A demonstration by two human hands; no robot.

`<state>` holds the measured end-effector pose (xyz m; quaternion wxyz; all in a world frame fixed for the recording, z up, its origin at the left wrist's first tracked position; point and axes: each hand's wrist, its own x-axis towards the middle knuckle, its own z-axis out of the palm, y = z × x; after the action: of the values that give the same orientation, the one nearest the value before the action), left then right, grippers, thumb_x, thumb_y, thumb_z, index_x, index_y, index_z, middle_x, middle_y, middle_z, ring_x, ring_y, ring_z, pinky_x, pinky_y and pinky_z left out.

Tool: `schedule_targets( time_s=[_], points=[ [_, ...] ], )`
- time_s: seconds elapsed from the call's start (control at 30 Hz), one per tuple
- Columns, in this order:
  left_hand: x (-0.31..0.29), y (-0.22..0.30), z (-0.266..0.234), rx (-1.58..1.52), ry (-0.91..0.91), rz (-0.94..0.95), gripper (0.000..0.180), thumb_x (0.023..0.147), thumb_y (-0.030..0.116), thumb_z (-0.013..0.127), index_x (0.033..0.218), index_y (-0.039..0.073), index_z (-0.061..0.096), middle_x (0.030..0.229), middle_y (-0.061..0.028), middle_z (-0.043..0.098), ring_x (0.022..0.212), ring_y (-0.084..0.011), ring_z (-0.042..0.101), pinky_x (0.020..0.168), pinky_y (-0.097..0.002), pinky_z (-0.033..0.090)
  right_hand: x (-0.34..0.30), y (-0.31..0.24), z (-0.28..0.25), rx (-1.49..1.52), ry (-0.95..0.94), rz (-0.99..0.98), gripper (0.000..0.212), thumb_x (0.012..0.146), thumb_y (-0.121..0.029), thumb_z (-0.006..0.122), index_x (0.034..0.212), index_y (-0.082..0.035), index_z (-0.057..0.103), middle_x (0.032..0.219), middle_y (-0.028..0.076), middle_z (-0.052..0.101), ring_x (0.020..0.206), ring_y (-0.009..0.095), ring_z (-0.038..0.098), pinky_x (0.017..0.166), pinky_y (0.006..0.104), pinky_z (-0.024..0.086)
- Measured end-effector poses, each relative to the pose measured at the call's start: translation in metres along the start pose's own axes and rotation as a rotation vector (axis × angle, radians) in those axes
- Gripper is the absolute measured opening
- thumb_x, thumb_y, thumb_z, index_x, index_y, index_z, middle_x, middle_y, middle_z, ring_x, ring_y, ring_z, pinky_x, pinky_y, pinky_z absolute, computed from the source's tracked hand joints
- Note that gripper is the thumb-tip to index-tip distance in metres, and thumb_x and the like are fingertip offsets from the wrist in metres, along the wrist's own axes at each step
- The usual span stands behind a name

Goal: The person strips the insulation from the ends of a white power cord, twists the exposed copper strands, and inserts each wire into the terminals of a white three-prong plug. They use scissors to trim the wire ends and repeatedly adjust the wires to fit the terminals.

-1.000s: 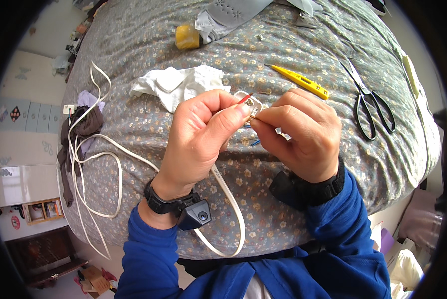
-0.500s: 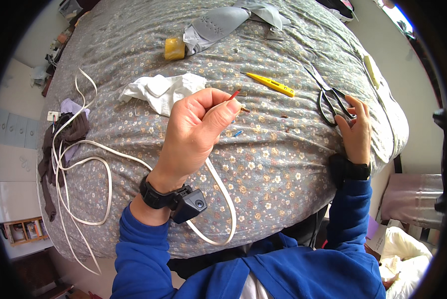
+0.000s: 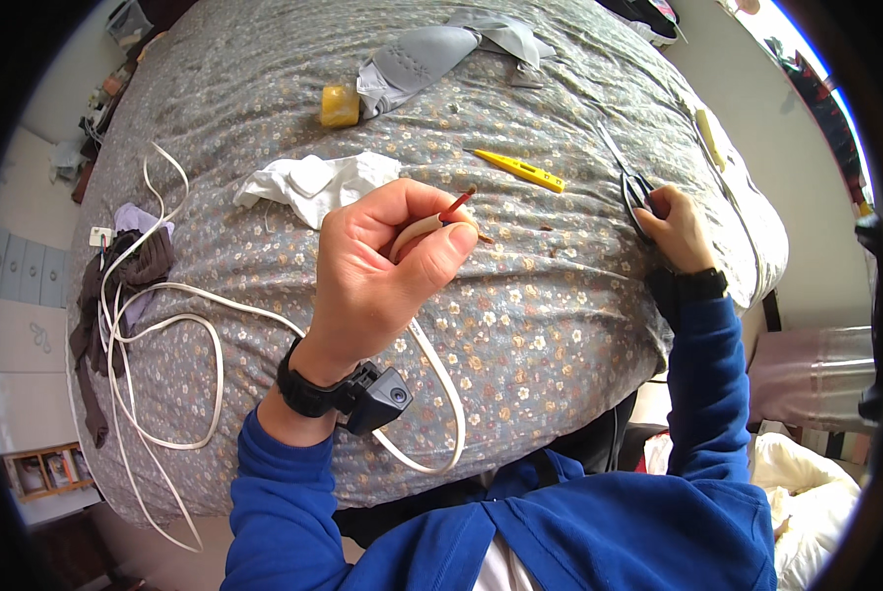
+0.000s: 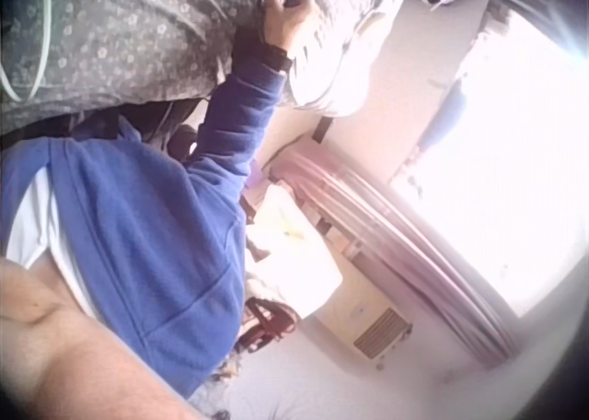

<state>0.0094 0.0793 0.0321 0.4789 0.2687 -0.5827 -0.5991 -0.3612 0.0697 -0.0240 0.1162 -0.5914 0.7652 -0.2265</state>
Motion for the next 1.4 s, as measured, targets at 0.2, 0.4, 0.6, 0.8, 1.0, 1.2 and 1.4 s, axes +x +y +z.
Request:
schedule_targets(
  time_s=[0.2, 0.4, 0.6, 0.8, 1.0, 1.2, 1.4],
  points=[
    [0.001, -0.002, -0.002, -0.013, 0.021, 0.012, 0.006, 0.089, 0.001, 0.064, 0.094, -0.001, 0.066, 0.068, 0.0094, 0.051, 0.061, 0.0036, 0.038, 0.053, -0.0158, 0.031, -0.097, -0.053, -0.006, 0.678, -0.172, -0.083, 0.047, 0.074, -0.019, 0.076, 0.112, -0.001, 0.055, 0.078, -0.004, 0.050, 0.073, 0.006, 0.048, 0.071, 0.0248, 0.042],
    [-0.001, -0.003, 0.004, 0.026, 0.037, -0.004, 0.005, 0.089, 0.001, 0.063, 0.094, 0.000, 0.065, 0.070, 0.0095, 0.052, 0.061, 0.0042, 0.038, 0.053, -0.0156, 0.031, -0.113, -0.094, -0.004, 0.240, -0.145, -0.492, 0.082, 0.059, -0.049, 0.089, 0.119, -0.002, 0.059, 0.095, 0.009, 0.061, 0.075, 0.022, 0.058, 0.067, 0.0328, 0.046],
    [-0.003, -0.001, 0.005, 0.053, 0.053, -0.044, 0.006, 0.089, 0.002, 0.064, 0.095, 0.001, 0.064, 0.073, 0.0092, 0.054, 0.062, 0.0044, 0.039, 0.054, -0.0148, 0.032, -0.108, -0.107, -0.003, 0.198, -0.102, -0.562, 0.082, 0.058, -0.054, 0.088, 0.116, -0.004, 0.061, 0.085, 0.007, 0.059, 0.070, 0.021, 0.056, 0.069, 0.0351, 0.042],
    [-0.003, -0.002, 0.003, 0.016, 0.019, -0.012, 0.012, 0.087, 0.000, 0.066, 0.098, 0.000, 0.064, 0.080, 0.0053, 0.061, 0.068, 0.0040, 0.047, 0.060, -0.0142, 0.040, -0.107, -0.114, -0.005, 0.185, -0.111, -0.588, 0.083, 0.055, -0.058, 0.087, 0.114, -0.004, 0.063, 0.079, 0.005, 0.058, 0.066, 0.019, 0.055, 0.067, 0.0333, 0.040],
    [-0.004, -0.007, 0.003, 0.043, 0.014, 0.025, 0.019, 0.083, -0.003, 0.069, 0.102, -0.002, 0.063, 0.091, -0.0008, 0.068, 0.077, 0.0020, 0.054, 0.066, -0.0160, 0.046, -0.107, -0.119, -0.007, 0.217, -0.161, -0.585, 0.083, 0.055, -0.058, 0.087, 0.114, -0.004, 0.064, 0.075, 0.005, 0.056, 0.065, 0.020, 0.055, 0.066, 0.0340, 0.041],
    [-0.004, -0.008, -0.001, 0.135, 0.007, 0.014, 0.022, 0.079, -0.003, 0.069, 0.101, -0.001, 0.064, 0.090, -0.0003, 0.068, 0.070, 0.0028, 0.047, 0.064, -0.0149, 0.043, -0.105, -0.115, -0.005, 0.324, -0.219, -0.589, 0.083, 0.056, -0.058, 0.087, 0.112, -0.001, 0.064, 0.068, 0.006, 0.051, 0.059, 0.019, 0.052, 0.058, 0.0334, 0.041],
    [-0.003, -0.008, 0.000, 0.146, 0.018, -0.031, 0.018, 0.079, -0.002, 0.069, 0.097, -0.001, 0.065, 0.076, 0.0073, 0.056, 0.067, 0.0030, 0.041, 0.060, -0.0154, 0.038, -0.106, -0.112, -0.008, 0.369, -0.280, -0.543, 0.080, 0.057, -0.056, 0.088, 0.109, 0.001, 0.066, 0.060, 0.004, 0.047, 0.052, 0.017, 0.048, 0.053, 0.0312, 0.039]
  ],
)
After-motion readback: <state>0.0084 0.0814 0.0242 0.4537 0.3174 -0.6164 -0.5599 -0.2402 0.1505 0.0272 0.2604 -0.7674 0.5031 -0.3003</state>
